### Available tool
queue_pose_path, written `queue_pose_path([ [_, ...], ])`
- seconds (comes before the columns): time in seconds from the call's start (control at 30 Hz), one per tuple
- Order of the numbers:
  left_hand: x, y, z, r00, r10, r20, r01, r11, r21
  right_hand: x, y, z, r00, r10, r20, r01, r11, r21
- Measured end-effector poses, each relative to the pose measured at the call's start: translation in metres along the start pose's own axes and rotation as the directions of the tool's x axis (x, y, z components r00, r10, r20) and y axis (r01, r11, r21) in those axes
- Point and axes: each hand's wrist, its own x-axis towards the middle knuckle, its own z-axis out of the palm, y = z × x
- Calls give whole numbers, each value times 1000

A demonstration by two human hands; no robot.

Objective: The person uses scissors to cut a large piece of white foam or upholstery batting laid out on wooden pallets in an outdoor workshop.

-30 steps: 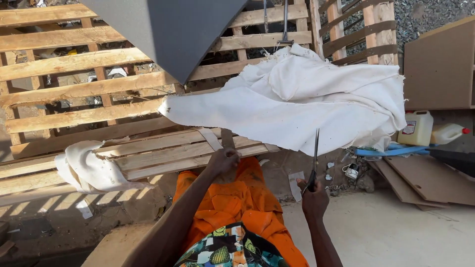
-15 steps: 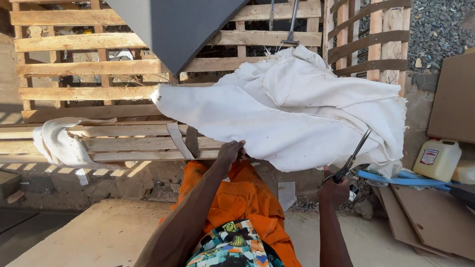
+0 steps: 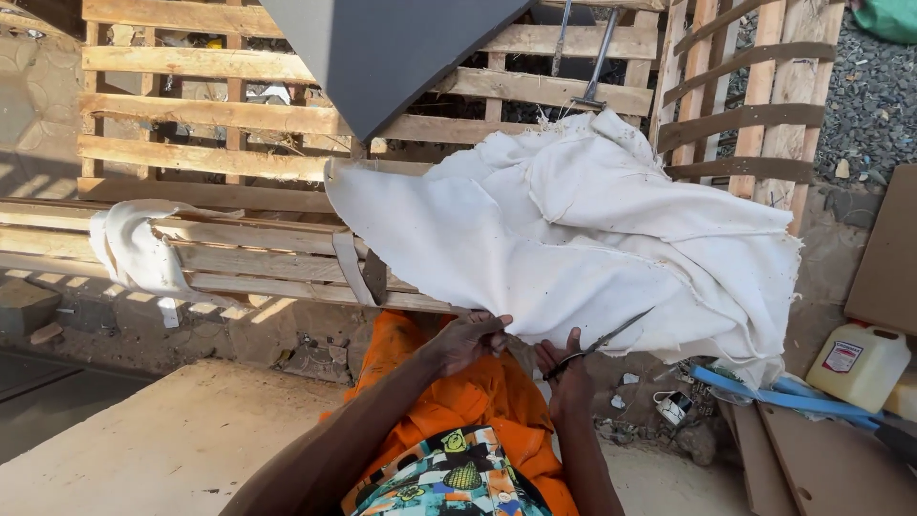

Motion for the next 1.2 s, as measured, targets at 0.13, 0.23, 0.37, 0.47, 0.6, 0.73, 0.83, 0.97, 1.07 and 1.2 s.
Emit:
queue_pose_path([
  [0.13, -8, -10, 23, 974, -140, 177, 130, 989, 63, -37, -29, 46, 989, 95, 113, -115, 976, 188],
  [0.23, -6, -7, 18, 975, -144, 167, 110, 974, 197, -19, -32, 39, 992, 62, 112, -90, 962, 259],
  [0.37, 19, 13, 7, 970, -121, -212, 124, 992, 4, -45, -55, 33, 985, -170, 22, 163, 968, 191],
  [0.47, 40, 93, -4, 898, 95, -429, -201, 957, -209, -57, -82, 27, 930, -361, 69, 359, 933, 41],
  [0.6, 118, 143, -73, 671, -28, -741, -177, 964, -196, -75, -125, 30, 844, -520, 133, 530, 846, -57],
  [0.73, 112, 233, -79, 528, 283, -801, -516, 856, -37, -69, -140, 47, 727, -669, 154, 686, 716, -130],
  [0.83, 32, 282, -63, 453, 469, -758, -670, 740, 57, -85, -128, 66, 753, -650, 101, 657, 734, -170],
  [0.97, -83, 273, -82, 313, 627, -714, -710, 653, 263, -79, -73, 72, 755, -631, 182, 656, 726, -205],
  [1.07, -102, 195, -158, 216, 469, -856, -568, 774, 281, -78, -24, 81, 802, -579, 149, 577, 684, -447],
  [1.2, -96, 48, -296, 159, 323, -933, -279, 921, 271, -46, 45, 66, 838, -519, 166, 472, 539, -698],
])
